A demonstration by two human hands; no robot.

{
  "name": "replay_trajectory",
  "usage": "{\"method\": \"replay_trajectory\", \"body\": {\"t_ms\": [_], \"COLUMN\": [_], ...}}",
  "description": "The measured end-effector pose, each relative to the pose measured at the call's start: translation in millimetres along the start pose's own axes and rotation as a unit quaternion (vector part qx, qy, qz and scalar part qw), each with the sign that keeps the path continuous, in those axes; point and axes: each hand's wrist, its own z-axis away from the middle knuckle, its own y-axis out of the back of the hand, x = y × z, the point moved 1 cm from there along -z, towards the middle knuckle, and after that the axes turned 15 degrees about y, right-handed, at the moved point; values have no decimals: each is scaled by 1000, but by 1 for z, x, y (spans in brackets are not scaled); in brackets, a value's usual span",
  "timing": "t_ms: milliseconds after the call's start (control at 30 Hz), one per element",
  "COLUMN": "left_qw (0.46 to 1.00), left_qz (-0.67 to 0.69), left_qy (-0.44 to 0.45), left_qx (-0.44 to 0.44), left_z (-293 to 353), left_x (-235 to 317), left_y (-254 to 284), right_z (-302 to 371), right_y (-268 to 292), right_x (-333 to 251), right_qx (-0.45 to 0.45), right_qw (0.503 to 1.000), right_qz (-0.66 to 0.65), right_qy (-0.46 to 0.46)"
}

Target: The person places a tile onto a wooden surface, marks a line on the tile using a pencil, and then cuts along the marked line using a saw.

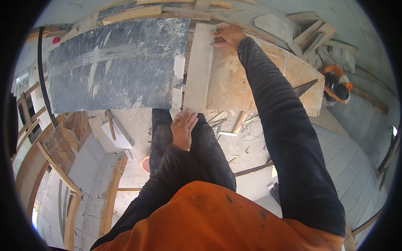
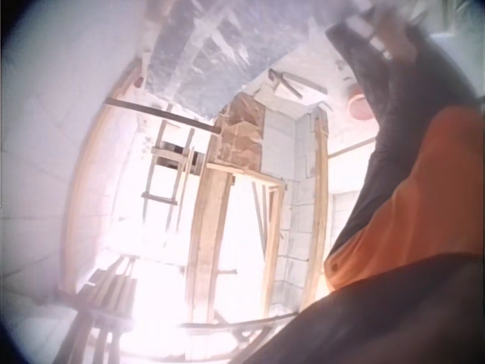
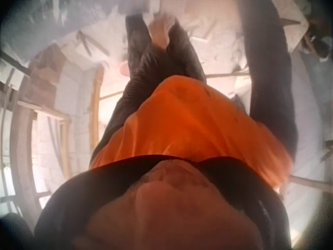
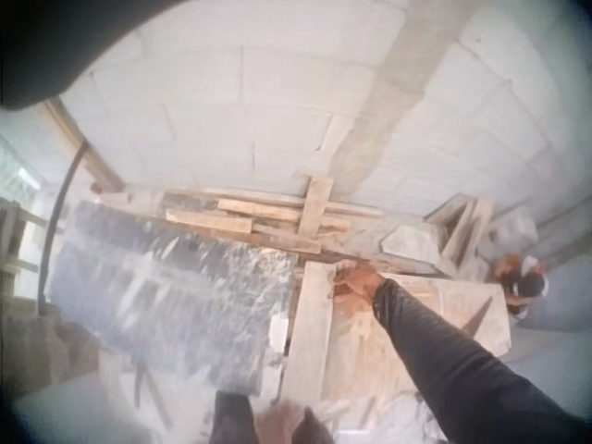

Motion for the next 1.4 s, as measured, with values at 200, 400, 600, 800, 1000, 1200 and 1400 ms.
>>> {"method": "replay_trajectory", "body": {"t_ms": [200,400,600,800,1000,1200,1400], "left_qw": [993,984,977,964,965,966,970], "left_qz": [-71,-116,-162,-228,-230,-228,-209], "left_qy": [-64,-128,-130,-129,-118,-115,-121], "left_qx": [63,46,37,43,30,28,4], "left_z": [1,-14,-13,-19,-21,-20,-19], "left_x": [6,4,13,20,23,24,28], "left_y": [-3,6,4,10,14,15,16], "right_z": [-12,-19,-40,-31,-21,-25,-24], "right_y": [-6,-9,0,-8,-9,-9,-11], "right_x": [-10,-2,13,8,-4,-4,-3], "right_qx": [-20,-17,-25,18,0,-24,-44], "right_qw": [986,968,950,951,957,958,963], "right_qz": [163,224,281,285,266,266,248], "right_qy": [40,110,133,120,116,108,93]}}
